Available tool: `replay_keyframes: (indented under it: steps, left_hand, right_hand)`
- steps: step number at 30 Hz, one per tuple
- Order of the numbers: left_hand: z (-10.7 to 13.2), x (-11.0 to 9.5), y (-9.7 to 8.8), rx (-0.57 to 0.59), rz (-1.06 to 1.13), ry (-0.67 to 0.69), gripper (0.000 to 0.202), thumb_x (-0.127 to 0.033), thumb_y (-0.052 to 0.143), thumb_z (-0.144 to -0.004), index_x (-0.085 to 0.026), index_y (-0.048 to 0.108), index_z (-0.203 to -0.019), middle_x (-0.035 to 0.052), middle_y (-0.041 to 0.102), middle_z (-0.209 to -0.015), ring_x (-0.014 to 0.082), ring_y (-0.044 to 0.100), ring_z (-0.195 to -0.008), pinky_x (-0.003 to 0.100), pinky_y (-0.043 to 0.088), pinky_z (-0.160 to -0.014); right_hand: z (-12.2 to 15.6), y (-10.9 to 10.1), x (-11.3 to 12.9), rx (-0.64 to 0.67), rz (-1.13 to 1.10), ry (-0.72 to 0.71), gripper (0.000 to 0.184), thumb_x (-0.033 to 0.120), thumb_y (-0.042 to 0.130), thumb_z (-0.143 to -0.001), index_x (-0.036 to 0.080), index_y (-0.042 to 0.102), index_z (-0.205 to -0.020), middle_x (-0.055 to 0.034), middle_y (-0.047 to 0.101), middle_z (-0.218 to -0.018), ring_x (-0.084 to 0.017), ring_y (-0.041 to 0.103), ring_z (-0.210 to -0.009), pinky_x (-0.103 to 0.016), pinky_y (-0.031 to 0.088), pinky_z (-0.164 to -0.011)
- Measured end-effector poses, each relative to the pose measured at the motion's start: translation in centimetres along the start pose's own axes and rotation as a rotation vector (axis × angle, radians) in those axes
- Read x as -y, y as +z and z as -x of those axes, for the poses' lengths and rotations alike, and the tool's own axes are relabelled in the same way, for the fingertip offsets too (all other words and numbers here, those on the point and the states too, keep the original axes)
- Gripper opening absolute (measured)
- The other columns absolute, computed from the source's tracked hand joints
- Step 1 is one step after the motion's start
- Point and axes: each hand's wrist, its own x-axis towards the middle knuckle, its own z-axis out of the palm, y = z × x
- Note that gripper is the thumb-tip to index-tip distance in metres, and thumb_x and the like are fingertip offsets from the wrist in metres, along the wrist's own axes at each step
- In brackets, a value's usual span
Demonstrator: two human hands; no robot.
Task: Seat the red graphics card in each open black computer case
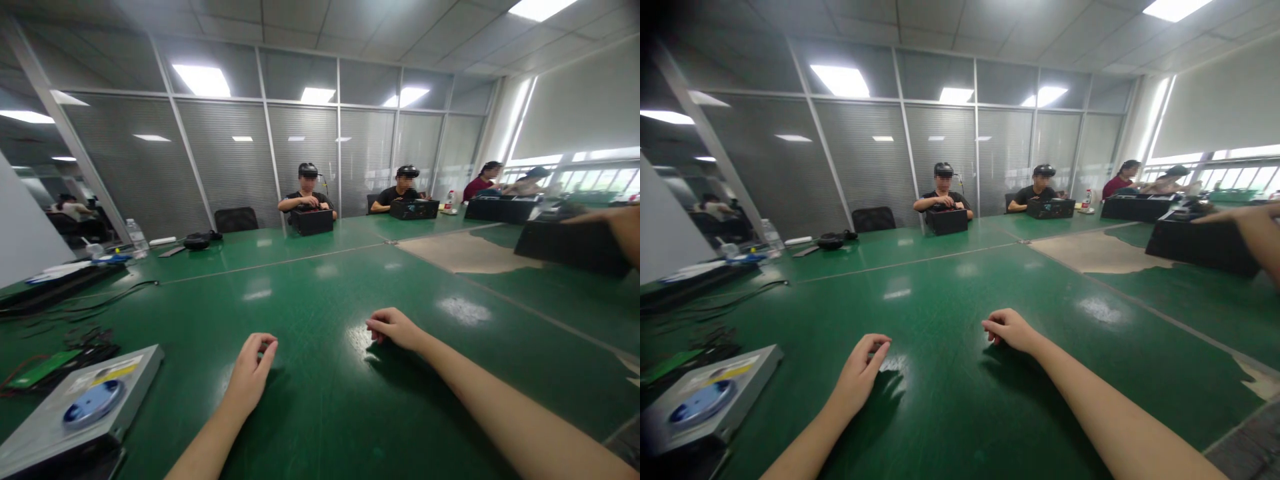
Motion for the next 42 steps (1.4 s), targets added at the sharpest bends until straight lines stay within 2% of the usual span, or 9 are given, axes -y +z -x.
replay_keyframes:
  steps: [5,10,20,29,37,42]
  left_hand:
    - [-0.2,0.7,0.2,-0.012,-0.026,-0.009,0.029,-0.044,0.055,-0.087,-0.019,0.059,-0.100,0.0057,0.061,-0.094,0.0193,0.062,-0.077,0.034,0.053,-0.067]
    - [-0.3,0.5,0.2,-0.009,-0.021,0.026,0.026,-0.044,0.059,-0.084,-0.020,0.059,-0.092,0.0045,0.059,-0.092,0.0178,0.061,-0.072,0.031,0.052,-0.060]
    - [-0.4,0.8,0.2,0.029,-0.027,0.065,0.027,-0.046,0.058,-0.085,-0.020,0.059,-0.079,0.0049,0.056,-0.094,0.0171,0.059,-0.076,0.030,0.052,-0.064]
    - [-0.1,0.1,-0.2,0.047,-0.107,0.071,0.028,-0.045,0.058,-0.085,-0.019,0.060,-0.074,0.0046,0.055,-0.094,0.0168,0.057,-0.076,0.030,0.050,-0.066]
    - [-0.2,0.2,0.0,0.057,-0.109,0.070,0.027,-0.044,0.057,-0.085,-0.019,0.060,-0.075,0.0042,0.056,-0.092,0.0170,0.058,-0.076,0.030,0.050,-0.066]
    - [-0.2,0.5,0.0,0.036,-0.082,0.049,0.026,-0.044,0.058,-0.085,-0.019,0.062,-0.093,0.0049,0.057,-0.097,0.0175,0.060,-0.078,0.031,0.052,-0.065]
  right_hand:
    - [-0.1,0.0,-0.2,-0.013,-0.007,0.012,0.042,0.057,0.059,-0.084,0.015,0.063,-0.078,-0.0040,0.067,-0.067,-0.015,0.061,-0.057,-0.026,0.047,-0.056]
    - [-0.1,0.2,-0.2,-0.012,-0.025,0.018,0.039,0.054,0.061,-0.084,0.016,0.062,-0.075,-0.0035,0.066,-0.065,-0.014,0.061,-0.056,-0.026,0.047,-0.056]
    - [-0.2,0.2,0.0,-0.002,-0.013,-0.001,0.035,0.051,0.062,-0.084,0.016,0.064,-0.080,-0.0032,0.068,-0.068,-0.014,0.062,-0.056,-0.026,0.048,-0.057]
    - [0.2,0.4,0.8,-0.017,-0.028,0.006,0.034,0.048,0.064,-0.082,0.015,0.063,-0.078,-0.0029,0.067,-0.066,-0.014,0.061,-0.055,-0.025,0.047,-0.055]
    - [0.1,0.4,0.4,0.003,-0.030,-0.007,0.031,0.044,0.063,-0.084,0.014,0.064,-0.080,-0.0036,0.068,-0.067,-0.014,0.062,-0.056,-0.025,0.047,-0.055]
    - [0.0,0.3,0.1,0.009,-0.030,-0.021,0.031,0.044,0.063,-0.084,0.014,0.065,-0.081,-0.0039,0.068,-0.068,-0.014,0.062,-0.056,-0.025,0.048,-0.056]
